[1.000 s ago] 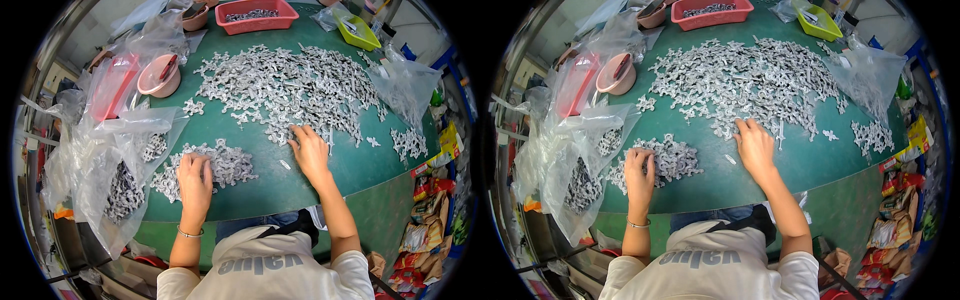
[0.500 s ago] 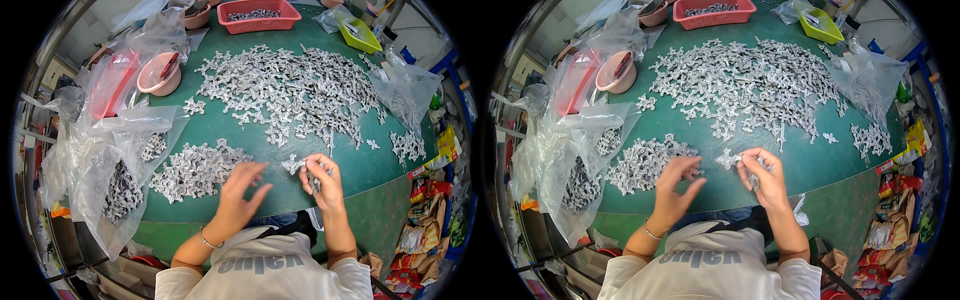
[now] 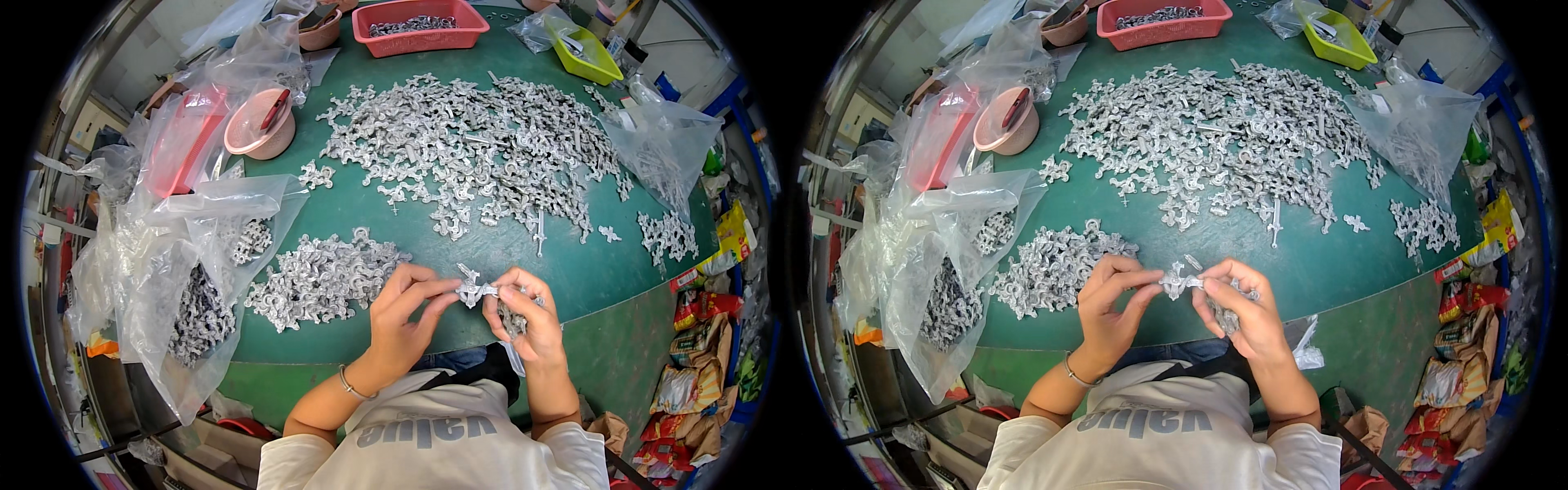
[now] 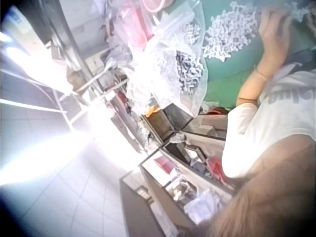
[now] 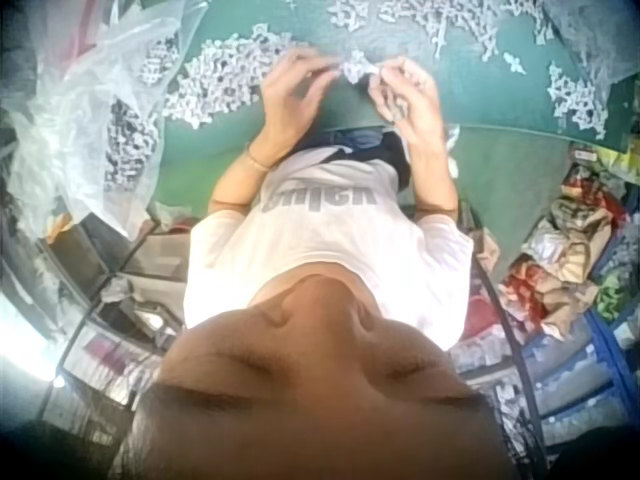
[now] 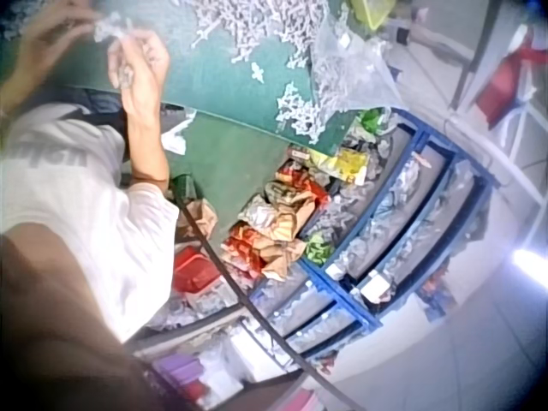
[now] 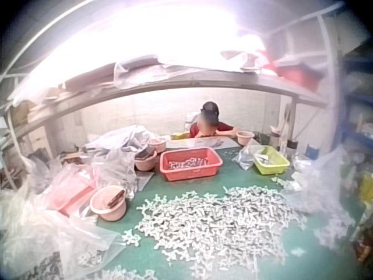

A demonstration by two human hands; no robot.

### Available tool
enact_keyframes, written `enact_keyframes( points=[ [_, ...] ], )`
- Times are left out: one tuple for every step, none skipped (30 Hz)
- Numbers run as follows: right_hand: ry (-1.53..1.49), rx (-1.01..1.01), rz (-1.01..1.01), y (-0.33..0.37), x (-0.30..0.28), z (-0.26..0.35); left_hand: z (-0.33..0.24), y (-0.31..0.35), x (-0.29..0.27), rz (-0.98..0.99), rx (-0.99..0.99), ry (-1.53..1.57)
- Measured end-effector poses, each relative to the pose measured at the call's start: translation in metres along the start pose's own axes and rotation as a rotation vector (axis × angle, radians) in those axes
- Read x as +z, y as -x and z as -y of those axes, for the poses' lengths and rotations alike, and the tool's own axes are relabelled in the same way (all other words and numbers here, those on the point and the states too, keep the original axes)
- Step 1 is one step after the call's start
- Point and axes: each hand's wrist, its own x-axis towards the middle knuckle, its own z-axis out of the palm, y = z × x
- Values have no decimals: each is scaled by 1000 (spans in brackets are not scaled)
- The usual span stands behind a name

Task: The person sorts small silver metal pieces by hand on a green table, picking up individual items from a large central pile and placing them into smaller groups or containers.

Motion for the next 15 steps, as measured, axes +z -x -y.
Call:
enact_keyframes(
  points=[
    [29, -17, 0, 0, -1, 0, 3, 0, 1, 2, 2, 48],
    [59, -33, 0, 1, -1, -1, 6, 1, 1, 3, 3, 96],
    [88, -50, -1, 1, -2, -2, 8, 1, 1, 5, 5, 144],
    [112, -67, -6, 2, -2, -2, 7, 1, 2, 31, -79, 241],
    [136, -85, -12, 2, -1, -3, 6, 1, 2, 56, -164, 338],
    [160, -102, -17, 2, -1, -3, 4, 1, 3, 81, -249, 435],
    [162, -106, -22, 3, -1, -4, 3, 2, 4, 79, -326, 525],
    [165, -111, -26, 3, -1, -5, 2, 3, 5, 76, -403, 615],
    [168, -115, -30, 3, -1, -5, 1, 3, 6, 73, -481, 704],
    [176, -120, -38, 3, -1, -5, 1, 3, 5, 94, -528, 727],
    [185, -126, -46, 4, -1, -6, 1, 3, 4, 116, -575, 750],
    [194, -131, -53, 4, -1, -6, 2, 3, 3, 137, -623, 772],
    [190, -134, -54, 4, 0, -6, 3, 3, 3, 146, -635, 788],
    [186, -137, -56, 4, 0, -6, 4, 4, 3, 155, -647, 803],
    [183, -139, -57, 4, 0, -7, 6, 4, 3, 164, -660, 819]
  ],
)
